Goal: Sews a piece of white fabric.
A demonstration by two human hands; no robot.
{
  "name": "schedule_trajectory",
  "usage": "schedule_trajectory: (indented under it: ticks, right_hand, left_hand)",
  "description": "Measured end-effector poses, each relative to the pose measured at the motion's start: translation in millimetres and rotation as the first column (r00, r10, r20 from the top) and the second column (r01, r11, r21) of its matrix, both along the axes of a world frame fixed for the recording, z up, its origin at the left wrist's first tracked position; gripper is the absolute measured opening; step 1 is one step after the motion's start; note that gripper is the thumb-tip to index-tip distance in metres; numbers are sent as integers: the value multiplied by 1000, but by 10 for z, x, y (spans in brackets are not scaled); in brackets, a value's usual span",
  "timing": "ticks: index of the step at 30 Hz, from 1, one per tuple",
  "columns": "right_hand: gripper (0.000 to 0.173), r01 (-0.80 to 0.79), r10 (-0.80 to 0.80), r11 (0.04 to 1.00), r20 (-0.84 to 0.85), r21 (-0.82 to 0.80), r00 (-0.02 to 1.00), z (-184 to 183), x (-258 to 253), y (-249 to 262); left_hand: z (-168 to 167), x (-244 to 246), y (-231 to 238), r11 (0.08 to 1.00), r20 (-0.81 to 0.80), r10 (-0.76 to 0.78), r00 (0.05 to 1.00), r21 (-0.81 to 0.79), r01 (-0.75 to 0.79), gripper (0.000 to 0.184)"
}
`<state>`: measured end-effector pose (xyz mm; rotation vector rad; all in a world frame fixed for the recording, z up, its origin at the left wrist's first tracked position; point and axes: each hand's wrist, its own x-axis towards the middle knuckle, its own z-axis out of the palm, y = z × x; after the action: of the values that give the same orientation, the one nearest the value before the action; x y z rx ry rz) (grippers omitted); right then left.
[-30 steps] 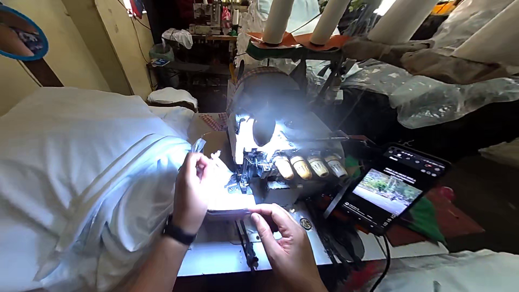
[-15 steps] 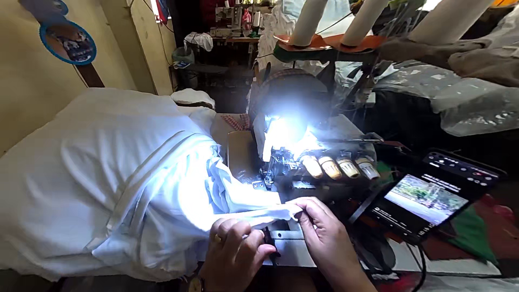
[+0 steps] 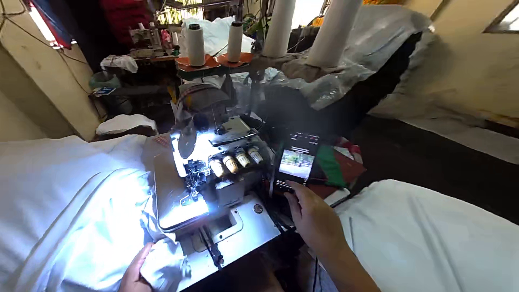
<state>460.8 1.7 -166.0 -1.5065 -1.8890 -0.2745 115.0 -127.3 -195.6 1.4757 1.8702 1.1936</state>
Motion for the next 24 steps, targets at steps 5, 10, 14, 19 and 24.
schedule_trajectory:
  ticks: [5, 10, 14, 19, 24]
  right_hand:
    - [31, 31, -31, 997, 0, -67, 1000, -39, 157, 118]
    - [42, -129, 102, 980, -177, -149, 979, 125, -25, 119]
    - [39, -620, 540, 783, -442, -49, 716, 377, -706, -266]
    - [72, -847, 754, 529, -492, 61, 435, 787, -1405, -793]
    - [50, -861, 779, 480, -534, 170, 329, 999, -1638, -1034]
  left_hand:
    - [739, -88, -45, 965, 107, 160, 981, -225, -133, 36]
    - [1419, -114, 62, 929, 793, 86, 603, 155, -337, 48]
    - [1990, 10, 149, 882, 840, -258, 478, 406, -238, 59]
    - [2414, 311, 82, 761, 701, -487, 522, 633, -140, 51]
    - [2438, 469, -66, 681, 652, -421, 631, 686, -256, 41]
